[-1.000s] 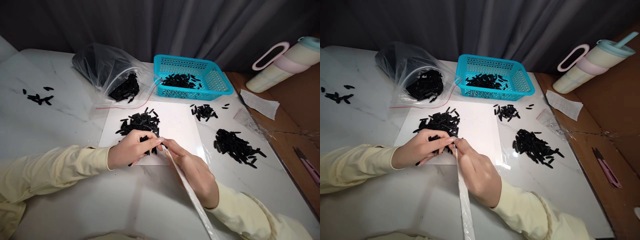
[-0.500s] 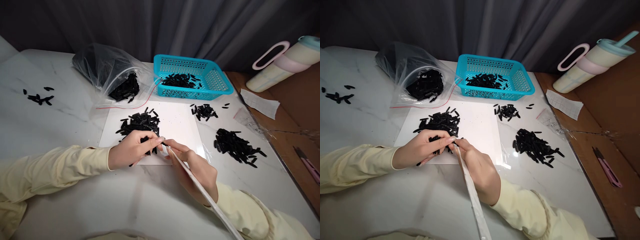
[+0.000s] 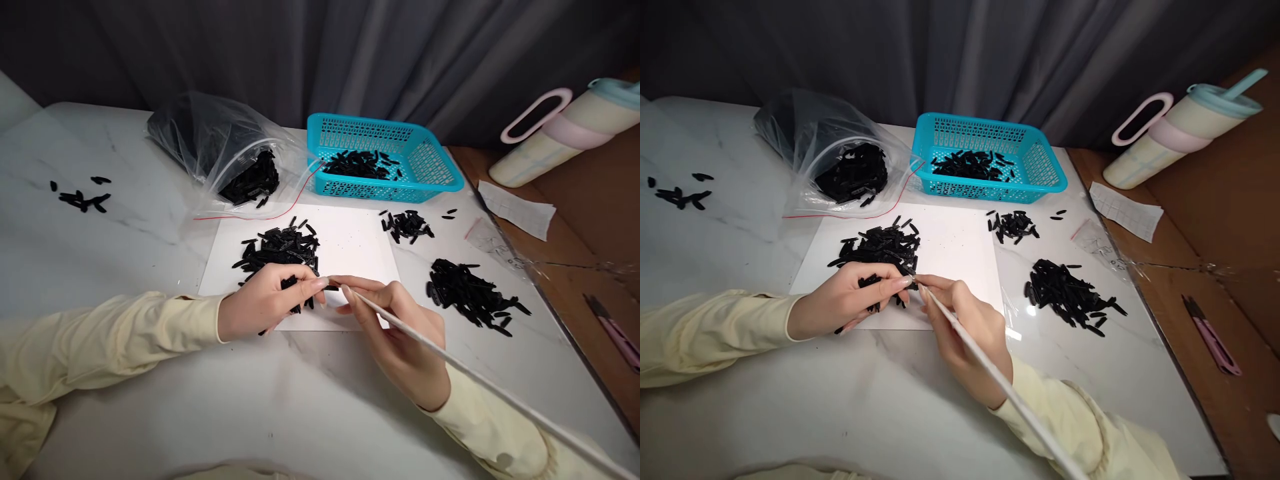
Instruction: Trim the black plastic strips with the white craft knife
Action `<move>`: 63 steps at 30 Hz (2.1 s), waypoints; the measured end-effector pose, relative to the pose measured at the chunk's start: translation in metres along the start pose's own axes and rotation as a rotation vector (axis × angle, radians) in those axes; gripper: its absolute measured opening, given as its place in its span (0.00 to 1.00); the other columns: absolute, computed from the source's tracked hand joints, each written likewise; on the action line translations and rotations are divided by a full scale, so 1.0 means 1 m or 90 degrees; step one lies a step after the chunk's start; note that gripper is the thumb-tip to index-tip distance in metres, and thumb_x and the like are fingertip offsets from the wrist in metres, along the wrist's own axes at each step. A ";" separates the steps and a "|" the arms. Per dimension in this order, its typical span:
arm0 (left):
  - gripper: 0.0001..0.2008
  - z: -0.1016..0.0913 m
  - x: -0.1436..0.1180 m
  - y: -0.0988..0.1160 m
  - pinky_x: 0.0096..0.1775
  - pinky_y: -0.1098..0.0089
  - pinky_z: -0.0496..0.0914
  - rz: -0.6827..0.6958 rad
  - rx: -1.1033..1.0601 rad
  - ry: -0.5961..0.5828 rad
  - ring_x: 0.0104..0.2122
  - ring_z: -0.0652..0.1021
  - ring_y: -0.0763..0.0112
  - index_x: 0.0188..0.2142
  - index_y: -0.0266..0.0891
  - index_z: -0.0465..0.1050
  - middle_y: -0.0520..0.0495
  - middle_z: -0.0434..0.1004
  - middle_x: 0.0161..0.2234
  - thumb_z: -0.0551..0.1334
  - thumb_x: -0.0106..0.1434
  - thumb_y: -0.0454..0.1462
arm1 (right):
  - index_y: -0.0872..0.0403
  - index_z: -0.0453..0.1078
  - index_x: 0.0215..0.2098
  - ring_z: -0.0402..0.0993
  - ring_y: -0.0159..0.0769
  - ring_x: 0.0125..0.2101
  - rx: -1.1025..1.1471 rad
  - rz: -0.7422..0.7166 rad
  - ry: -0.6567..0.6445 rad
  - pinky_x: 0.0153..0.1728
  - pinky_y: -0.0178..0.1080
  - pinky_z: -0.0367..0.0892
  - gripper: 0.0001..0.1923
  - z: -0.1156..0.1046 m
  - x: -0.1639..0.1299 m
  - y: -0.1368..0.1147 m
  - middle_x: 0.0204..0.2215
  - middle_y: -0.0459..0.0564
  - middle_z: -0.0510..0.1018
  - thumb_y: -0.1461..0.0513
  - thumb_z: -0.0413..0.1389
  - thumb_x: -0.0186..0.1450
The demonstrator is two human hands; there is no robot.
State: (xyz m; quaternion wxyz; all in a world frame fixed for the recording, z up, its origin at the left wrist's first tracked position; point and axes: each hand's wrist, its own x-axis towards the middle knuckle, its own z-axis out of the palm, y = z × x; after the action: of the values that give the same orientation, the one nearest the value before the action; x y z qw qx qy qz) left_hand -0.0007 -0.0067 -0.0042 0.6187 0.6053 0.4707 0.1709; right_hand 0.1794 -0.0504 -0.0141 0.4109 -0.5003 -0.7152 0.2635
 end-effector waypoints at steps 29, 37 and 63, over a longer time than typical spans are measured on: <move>0.15 0.001 0.002 -0.006 0.11 0.81 0.53 0.069 0.049 0.008 0.10 0.60 0.88 0.29 0.36 0.71 0.58 0.60 0.19 0.54 0.64 0.44 | 0.53 0.66 0.17 0.77 0.44 0.37 0.326 0.359 -0.158 0.33 0.39 0.74 0.14 -0.024 0.024 -0.006 0.31 0.51 0.81 0.57 0.64 0.54; 0.15 0.000 0.003 -0.008 0.18 0.78 0.54 0.102 0.107 -0.037 0.15 0.58 0.83 0.28 0.36 0.74 0.59 0.57 0.15 0.55 0.63 0.43 | 0.55 0.72 0.21 0.76 0.32 0.23 0.398 0.443 -0.231 0.26 0.33 0.73 0.09 -0.029 0.030 0.004 0.28 0.49 0.81 0.59 0.66 0.52; 0.17 -0.003 0.006 -0.008 0.24 0.77 0.58 0.157 0.197 -0.147 0.19 0.63 0.80 0.30 0.33 0.74 0.50 0.75 0.24 0.52 0.64 0.42 | 0.60 0.71 0.21 0.79 0.41 0.33 0.524 0.542 -0.362 0.22 0.29 0.73 0.09 -0.030 0.037 0.013 0.20 0.47 0.76 0.64 0.66 0.50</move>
State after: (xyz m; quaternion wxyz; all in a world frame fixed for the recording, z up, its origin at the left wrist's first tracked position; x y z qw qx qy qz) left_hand -0.0035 -0.0017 -0.0136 0.5430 0.7612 0.3401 0.1006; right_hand 0.2055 -0.0125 0.0028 0.2232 -0.4526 -0.3762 0.7770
